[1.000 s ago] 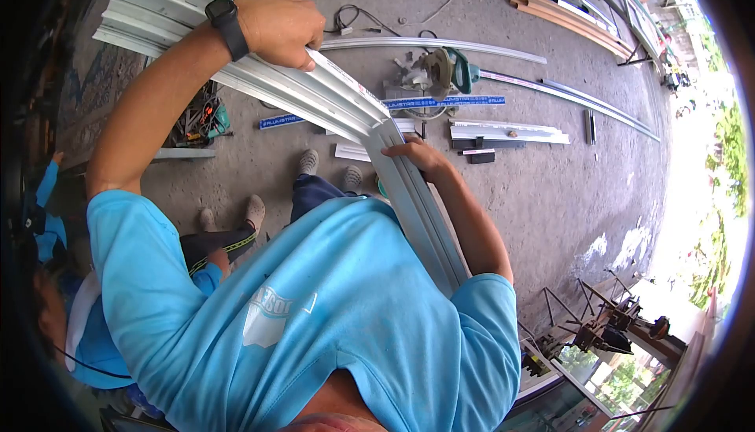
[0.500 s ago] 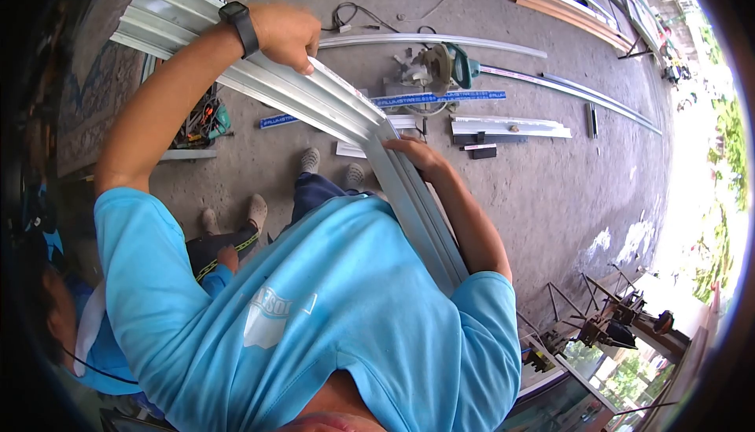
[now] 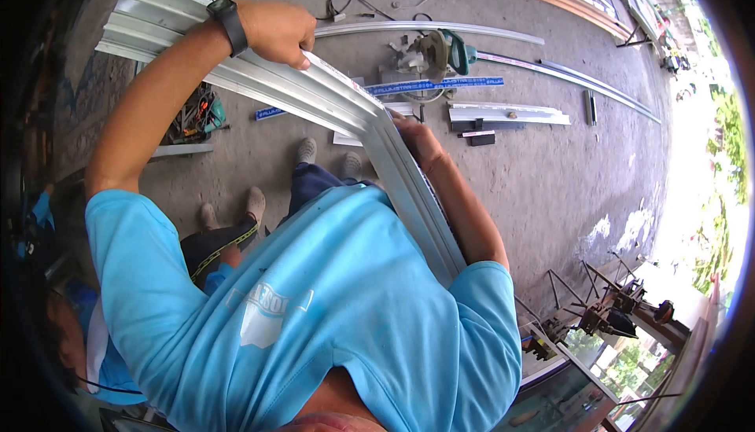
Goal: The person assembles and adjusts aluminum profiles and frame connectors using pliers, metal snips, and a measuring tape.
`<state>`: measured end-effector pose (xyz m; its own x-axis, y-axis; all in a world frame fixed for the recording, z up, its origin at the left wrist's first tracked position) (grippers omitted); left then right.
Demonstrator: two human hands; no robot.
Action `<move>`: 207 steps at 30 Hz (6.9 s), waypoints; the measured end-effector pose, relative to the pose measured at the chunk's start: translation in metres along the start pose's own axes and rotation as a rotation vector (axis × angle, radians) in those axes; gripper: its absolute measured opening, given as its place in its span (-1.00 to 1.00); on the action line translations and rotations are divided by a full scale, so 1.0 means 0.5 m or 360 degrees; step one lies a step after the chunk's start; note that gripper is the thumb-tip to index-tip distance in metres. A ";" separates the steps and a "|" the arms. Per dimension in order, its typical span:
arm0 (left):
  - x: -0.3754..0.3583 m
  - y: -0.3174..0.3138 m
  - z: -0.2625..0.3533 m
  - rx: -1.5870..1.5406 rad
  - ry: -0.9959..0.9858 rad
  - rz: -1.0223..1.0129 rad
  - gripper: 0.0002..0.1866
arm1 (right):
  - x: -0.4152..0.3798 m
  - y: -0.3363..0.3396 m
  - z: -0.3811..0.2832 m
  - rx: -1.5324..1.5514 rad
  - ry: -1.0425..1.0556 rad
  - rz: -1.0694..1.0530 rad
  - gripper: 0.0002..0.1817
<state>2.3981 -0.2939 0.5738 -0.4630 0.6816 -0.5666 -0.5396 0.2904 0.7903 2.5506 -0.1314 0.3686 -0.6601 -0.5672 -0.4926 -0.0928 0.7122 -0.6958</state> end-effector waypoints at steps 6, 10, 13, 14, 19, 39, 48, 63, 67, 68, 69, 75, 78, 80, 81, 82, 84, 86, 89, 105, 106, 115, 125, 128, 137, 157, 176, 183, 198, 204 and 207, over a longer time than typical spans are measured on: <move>-0.007 0.001 0.003 -0.0016 0.0032 0.0019 -0.62 | 0.031 0.050 0.036 0.0125 0.0063 0.0064 -0.15; 0.000 -0.010 0.000 0.0008 0.0051 -0.0044 -0.62 | 0.034 0.035 0.044 0.0247 0.0041 -0.0020 -0.16; -0.004 -0.015 -0.001 0.0019 0.0064 -0.0050 -0.62 | 0.038 0.026 0.048 0.0197 0.0008 -0.0055 -0.18; -0.004 -0.016 -0.001 0.0020 0.0056 -0.0047 -0.62 | 0.039 0.030 0.053 0.0166 -0.0004 -0.0048 -0.20; -0.014 -0.012 0.000 0.0008 0.0065 -0.0019 -0.62 | 0.058 0.069 0.084 0.0139 -0.0113 -0.0041 -0.17; -0.069 0.028 0.059 0.0135 0.0042 0.0255 -0.65 | 0.032 0.043 0.009 -0.0014 0.0158 0.0096 -0.31; -0.032 -0.053 0.100 0.0071 -0.0158 0.0308 -0.46 | 0.008 0.036 -0.086 -0.0500 0.0445 0.0292 -0.44; 0.044 -0.095 0.137 -0.0577 -0.0592 0.0425 -0.31 | -0.192 -0.039 -0.220 -0.1275 0.0581 0.0844 -0.03; 0.048 -0.126 0.206 -0.0955 -0.0729 -0.0009 0.03 | -0.228 -0.109 -0.240 -0.1590 0.0746 0.0761 0.02; 0.056 -0.132 0.222 -0.1030 -0.0766 -0.0017 0.07 | -0.238 -0.117 -0.250 -0.1730 0.0859 0.0767 0.04; 0.062 -0.135 0.235 -0.1104 -0.0798 -0.0017 0.11 | -0.248 -0.123 -0.258 -0.1795 0.0886 0.0763 0.05; 0.069 -0.090 0.281 -0.1121 -0.0808 0.0294 0.23 | -0.328 -0.204 -0.314 -0.2132 0.1119 0.0802 0.20; 0.052 -0.070 0.297 -0.0958 -0.0858 0.0527 0.25 | -0.350 -0.200 -0.313 -0.1854 0.1219 0.0836 0.29; 0.044 -0.069 0.310 -0.0858 -0.0933 0.0664 0.25 | -0.349 -0.161 -0.287 -0.1913 0.1101 0.0895 0.29; 0.047 -0.077 0.316 -0.0778 -0.0939 0.0653 0.26 | -0.342 -0.149 -0.268 -0.1913 0.0992 0.0862 0.25; 0.045 -0.089 0.323 -0.0705 -0.0939 0.0638 0.26 | -0.334 -0.140 -0.246 -0.1906 0.0874 0.0820 0.22; 0.047 -0.120 0.322 -0.0632 -0.0866 0.0497 0.29 | -0.325 -0.152 -0.225 -0.1971 0.0772 0.0813 0.09; 0.041 -0.146 0.322 -0.0492 -0.0794 0.0437 0.31 | -0.319 -0.159 -0.213 -0.2011 0.0763 0.0803 0.06; 0.039 -0.178 0.335 -0.0345 -0.0715 0.0264 0.37 | -0.313 -0.160 -0.194 -0.2024 0.0772 0.0751 0.02; 0.019 -0.131 0.356 -0.1040 -0.0848 0.0452 0.28 | -0.289 -0.182 -0.196 -0.1822 0.0610 0.0560 0.02; 0.027 -0.116 0.359 -0.1167 -0.0868 0.0438 0.25 | -0.280 -0.185 -0.200 -0.1837 0.0663 0.0555 0.03; 0.123 -0.229 0.280 -0.1685 -0.0490 -0.0258 -0.07 | -0.226 -0.043 -0.052 -0.0753 0.0077 0.0419 -0.04; 0.110 -0.340 0.313 -0.2287 -0.0252 -0.1181 -0.59 | -0.214 -0.109 -0.029 -0.0719 -0.0316 0.0501 -0.03; 0.089 -0.339 0.309 -0.2387 -0.0189 -0.1231 -0.63 | -0.215 -0.113 -0.016 -0.0659 -0.0405 0.0445 -0.01; 0.082 -0.354 0.315 -0.2220 -0.0278 -0.1200 -0.54 | -0.211 -0.095 0.001 -0.0683 -0.0596 0.0486 -0.03; -0.058 -0.106 0.350 -0.0963 -0.0839 0.0632 0.17 | -0.272 -0.272 -0.193 -0.2410 0.0736 0.0357 0.09; -0.033 -0.201 0.344 -0.1746 -0.0886 0.0247 -0.43 | -0.293 -0.316 -0.128 -0.2478 0.0797 -0.0014 0.08; -0.007 -0.220 0.332 -0.2053 -0.0767 0.0137 -0.37 | -0.273 -0.301 -0.158 -0.2221 0.0929 0.0070 0.05; 0.035 -0.224 0.289 -0.1701 -0.0485 0.0322 -0.40 | -0.248 -0.201 -0.114 -0.1858 0.0407 0.0354 0.13; 0.081 -0.246 0.291 -0.1892 -0.0334 0.0137 -0.35 | -0.237 -0.188 -0.133 -0.1782 0.0420 0.0357 0.22; 0.086 -0.249 0.298 -0.1903 -0.0285 -0.0009 -0.33 | -0.233 -0.166 -0.116 -0.1693 0.0230 0.0350 0.32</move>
<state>2.5502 -0.2005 0.4860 -0.4055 0.7932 -0.4543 -0.8947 -0.4463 0.0192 2.5923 -0.1005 0.5141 -0.8157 -0.3797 -0.4365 -0.5127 0.8241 0.2411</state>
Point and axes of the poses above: each hand's wrist, its own x-axis towards the middle knuckle, its own y-axis out of the back of the hand, z = x × y, the point moved 10 cm from there along x, towards the middle knuckle, and after that the axes turned 4 degrees about -x, right-handed, at the moved point
